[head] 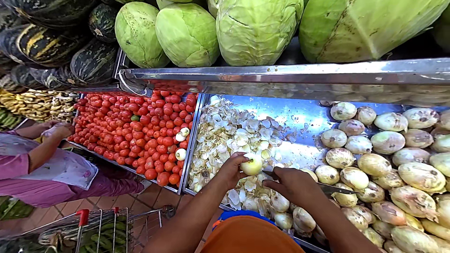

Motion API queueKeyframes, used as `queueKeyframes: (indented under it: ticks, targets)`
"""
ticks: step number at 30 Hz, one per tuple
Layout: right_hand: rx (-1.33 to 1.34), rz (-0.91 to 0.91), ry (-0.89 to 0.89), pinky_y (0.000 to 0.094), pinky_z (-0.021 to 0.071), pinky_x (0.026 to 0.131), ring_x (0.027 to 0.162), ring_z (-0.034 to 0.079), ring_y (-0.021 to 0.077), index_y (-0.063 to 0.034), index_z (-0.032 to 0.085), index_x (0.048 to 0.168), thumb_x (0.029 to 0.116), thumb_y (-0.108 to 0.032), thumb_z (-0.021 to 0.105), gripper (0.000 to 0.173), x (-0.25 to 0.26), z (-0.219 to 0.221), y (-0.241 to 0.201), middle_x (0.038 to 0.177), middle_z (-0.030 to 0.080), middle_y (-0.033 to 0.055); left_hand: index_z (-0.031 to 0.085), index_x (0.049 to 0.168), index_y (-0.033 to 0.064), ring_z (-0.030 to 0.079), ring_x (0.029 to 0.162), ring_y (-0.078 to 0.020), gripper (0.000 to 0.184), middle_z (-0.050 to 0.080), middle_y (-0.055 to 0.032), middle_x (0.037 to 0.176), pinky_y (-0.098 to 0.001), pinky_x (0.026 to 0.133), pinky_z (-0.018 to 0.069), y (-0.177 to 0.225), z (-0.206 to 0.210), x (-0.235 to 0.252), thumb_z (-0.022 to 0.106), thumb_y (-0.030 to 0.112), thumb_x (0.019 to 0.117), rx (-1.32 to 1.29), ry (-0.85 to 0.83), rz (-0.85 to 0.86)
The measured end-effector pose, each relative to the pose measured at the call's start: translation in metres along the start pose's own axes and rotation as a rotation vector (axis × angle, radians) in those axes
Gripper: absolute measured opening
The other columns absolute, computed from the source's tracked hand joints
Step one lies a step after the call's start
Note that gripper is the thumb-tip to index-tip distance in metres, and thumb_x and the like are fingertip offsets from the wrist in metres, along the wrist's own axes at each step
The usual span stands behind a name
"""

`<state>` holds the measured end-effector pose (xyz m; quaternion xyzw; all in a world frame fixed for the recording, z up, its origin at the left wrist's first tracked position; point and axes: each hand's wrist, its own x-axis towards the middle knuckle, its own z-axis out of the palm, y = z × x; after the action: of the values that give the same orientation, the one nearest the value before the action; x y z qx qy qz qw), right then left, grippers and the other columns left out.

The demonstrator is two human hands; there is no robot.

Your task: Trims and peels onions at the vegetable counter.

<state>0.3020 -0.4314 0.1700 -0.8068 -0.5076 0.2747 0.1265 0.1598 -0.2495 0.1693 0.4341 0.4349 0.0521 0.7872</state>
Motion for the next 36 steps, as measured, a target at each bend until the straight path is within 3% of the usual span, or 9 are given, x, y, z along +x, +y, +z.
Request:
queueKeyframes:
  ticks: [7,14,20,24,26,28,30,33,36]
  targets:
    - [0.342,0.111,0.259,0.0481,0.0496,0.057,0.061,0.059,0.0226,-0.0136,0.062,0.087,0.0976,-0.066,0.055,0.054,0.014,0.016,0.008,0.065,0.056,0.003,0.047,0.129,0.0055,0.065,0.103,-0.0307,0.035,0.062,-0.0202,0.119,-0.0465,0.087,0.0563,-0.012,0.01,-0.003,0.058,0.008,0.0958,-0.004,0.018,-0.028]
    - [0.625,0.214,0.325,0.047,0.0501,0.059,0.062,0.058,0.0216,-0.0122,0.062,0.107,0.0999,-0.057,0.058,0.046,0.017,0.04,-0.009,0.071,0.058,0.0038,0.049,0.136,0.0058,0.066,0.103,-0.0293,0.042,0.063,-0.0198,0.12,-0.0439,0.087,0.057,-0.02,0.018,-0.004,0.059,0.008,0.0953,-0.005,-0.019,-0.052]
    - [0.669,0.146,0.485,0.0425,0.052,0.057,0.06,0.057,0.0179,-0.0112,0.063,0.119,0.0967,-0.056,0.063,0.05,0.015,0.06,-0.012,0.07,0.058,0.0007,0.048,0.129,0.0025,0.067,0.095,-0.0297,0.042,0.064,-0.0208,0.111,-0.0427,0.08,0.058,-0.019,0.033,-0.011,0.067,0.006,0.091,-0.085,0.137,-0.006]
    - [0.663,0.111,0.444,0.0409,0.0543,0.062,0.064,0.058,0.0165,-0.01,0.06,0.125,0.0864,-0.06,0.074,0.065,0.012,0.065,-0.012,0.076,0.06,-0.0005,0.05,0.128,0.0018,0.068,0.093,-0.0299,0.04,0.066,-0.0218,0.109,-0.0418,0.079,0.0586,-0.021,0.033,-0.01,0.068,0.011,0.0936,-0.068,0.167,0.015]
    - [0.609,0.102,0.348,0.0419,0.059,0.074,0.077,0.064,0.0171,-0.0109,0.053,0.14,0.0808,-0.054,0.083,0.079,0.01,0.065,-0.012,0.092,0.066,0.0015,0.051,0.128,0.0018,0.068,0.094,-0.0309,0.04,0.065,-0.0224,0.112,-0.0425,0.078,0.0584,-0.021,0.031,-0.009,0.068,0.016,0.0955,-0.053,0.177,0.009]
    - [0.621,0.071,0.269,0.0413,0.0593,0.079,0.082,0.066,0.0168,-0.0133,0.047,0.147,0.0805,-0.047,0.085,0.084,0.008,0.061,-0.007,0.098,0.066,0.0019,0.049,0.129,0.0019,0.068,0.097,-0.0326,0.041,0.064,-0.0233,0.115,-0.0442,0.081,0.0592,-0.021,0.029,-0.009,0.068,0.017,0.096,-0.048,0.169,0.006]
    - [0.739,0.03,0.24,0.0394,0.0577,0.072,0.076,0.063,0.0151,-0.0148,0.052,0.144,0.082,-0.051,0.083,0.078,0.01,0.054,0.002,0.09,0.065,-0.0003,0.048,0.128,0.0022,0.069,0.097,-0.0325,0.041,0.065,-0.0231,0.114,-0.044,0.081,0.0596,-0.019,0.029,-0.009,0.068,0.015,0.0948,-0.053,0.156,0.01]
    - [0.778,0.076,0.336,0.0409,0.0521,0.059,0.063,0.057,0.0161,-0.0142,0.062,0.124,0.0903,-0.06,0.069,0.058,0.014,0.049,-0.002,0.075,0.059,-0.0003,0.047,0.128,0.0029,0.068,0.096,-0.0316,0.042,0.065,-0.022,0.112,-0.044,0.082,0.0596,-0.019,0.029,-0.012,0.07,0.009,0.0923,-0.05,0.136,0.03]
    - [0.682,0.105,0.436,0.0438,0.0532,0.061,0.064,0.058,0.0182,-0.0124,0.062,0.118,0.0886,-0.065,0.069,0.06,0.019,0.052,-0.011,0.076,0.059,0.001,0.047,0.128,0.0033,0.068,0.094,-0.0316,0.042,0.064,-0.0215,0.11,-0.0445,0.08,0.0599,-0.017,0.034,-0.014,0.069,0.009,0.0923,-0.057,0.143,0.051]
